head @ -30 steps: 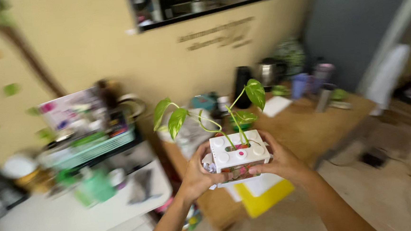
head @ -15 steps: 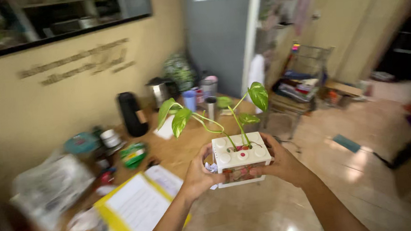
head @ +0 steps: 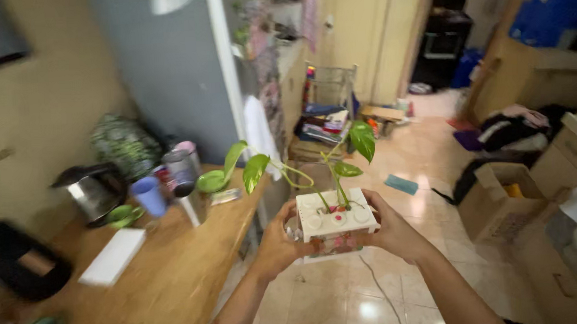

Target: The person wipes a white desk surface with a cloth, rearranges items including a framed photo, a yellow container, and a small plant. They then move to the kitchen sink, rinse the plant's container under running water, and wash a small plastic bag containing colorful beads.

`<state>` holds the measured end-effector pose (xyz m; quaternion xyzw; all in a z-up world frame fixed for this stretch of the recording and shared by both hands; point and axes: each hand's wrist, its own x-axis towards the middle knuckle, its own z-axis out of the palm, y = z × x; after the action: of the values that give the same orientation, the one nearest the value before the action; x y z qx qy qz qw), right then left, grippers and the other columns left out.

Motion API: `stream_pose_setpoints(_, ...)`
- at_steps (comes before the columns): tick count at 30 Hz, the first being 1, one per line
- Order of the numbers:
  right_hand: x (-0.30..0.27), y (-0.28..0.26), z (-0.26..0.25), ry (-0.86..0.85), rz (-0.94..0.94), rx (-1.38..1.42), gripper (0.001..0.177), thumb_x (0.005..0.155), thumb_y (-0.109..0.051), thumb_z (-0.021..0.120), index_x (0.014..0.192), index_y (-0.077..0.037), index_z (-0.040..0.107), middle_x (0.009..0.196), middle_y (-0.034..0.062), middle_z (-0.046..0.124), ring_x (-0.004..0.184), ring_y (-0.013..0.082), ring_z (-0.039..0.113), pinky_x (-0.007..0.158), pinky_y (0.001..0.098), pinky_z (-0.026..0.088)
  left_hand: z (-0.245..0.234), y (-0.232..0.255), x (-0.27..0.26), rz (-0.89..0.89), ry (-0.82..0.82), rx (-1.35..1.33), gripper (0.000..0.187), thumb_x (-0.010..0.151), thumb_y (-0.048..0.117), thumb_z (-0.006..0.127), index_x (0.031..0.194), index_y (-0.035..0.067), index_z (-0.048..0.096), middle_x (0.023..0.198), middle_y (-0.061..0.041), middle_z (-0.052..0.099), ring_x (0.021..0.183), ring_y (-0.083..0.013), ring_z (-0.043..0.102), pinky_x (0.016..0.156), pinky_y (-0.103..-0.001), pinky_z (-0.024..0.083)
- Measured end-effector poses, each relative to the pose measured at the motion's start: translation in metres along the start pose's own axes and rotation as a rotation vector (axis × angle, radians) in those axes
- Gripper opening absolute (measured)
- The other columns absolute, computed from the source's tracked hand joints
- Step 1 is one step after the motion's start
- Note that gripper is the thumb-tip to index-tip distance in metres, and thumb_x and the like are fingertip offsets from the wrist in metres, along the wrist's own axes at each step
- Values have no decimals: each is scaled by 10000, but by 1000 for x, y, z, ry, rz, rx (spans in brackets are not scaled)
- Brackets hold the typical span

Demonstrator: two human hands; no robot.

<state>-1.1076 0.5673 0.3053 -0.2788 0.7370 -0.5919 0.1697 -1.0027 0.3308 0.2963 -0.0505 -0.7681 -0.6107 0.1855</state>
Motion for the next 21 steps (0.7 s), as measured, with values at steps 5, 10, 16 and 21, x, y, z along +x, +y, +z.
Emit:
stream_pose_setpoints(5, 64, 11, -68, 78, 27, -31, 998, 605, -94, 917, 1460, -192, 412, 1440, 17, 550, 1346, 200, 536, 972, 431, 545, 31, -28, 105, -13, -71, -94, 924, 533, 155, 934, 1379, 66, 574, 1281, -91, 684, 1233, -205, 609, 1065, -350, 466)
stream_pose_setpoints(10, 129, 20, -135, 114, 13, -8, 986, 628, -124, 904, 1477, -169, 404, 1463, 39, 554, 1361, 203, 540, 988, 422, 538, 57, -39, 205, 1, -87, 18, 918, 541, 227, 934, 1376, 70, 586, 1281, -80, 694, 1234, -198, 626, 1051, -345, 471)
stream_pose_setpoints(16, 204, 55, -216, 168, 32, -29, 1046, 625, -143, 904, 1518, -165, 359, 1504, 21, 508, 1370, 191, 531, 980, 409, 533, 104, -75, 312, -32, -147, -44, 976, 522, 256, 946, 1396, 73, 552, 1270, -91, 693, 1222, -213, 626, 1054, -351, 467)
stream_pose_setpoints(21, 270, 99, -300, 153, -23, -4, 1076, 605, -141, 940, 1516, -142, 367, 1488, 55, 527, 1358, 209, 537, 1023, 390, 501, 165, -125, 412, 90, -167, -122, 950, 571, 283, 972, 1394, 34, 566, 1316, -122, 676, 1259, -229, 604, 1093, -365, 450)
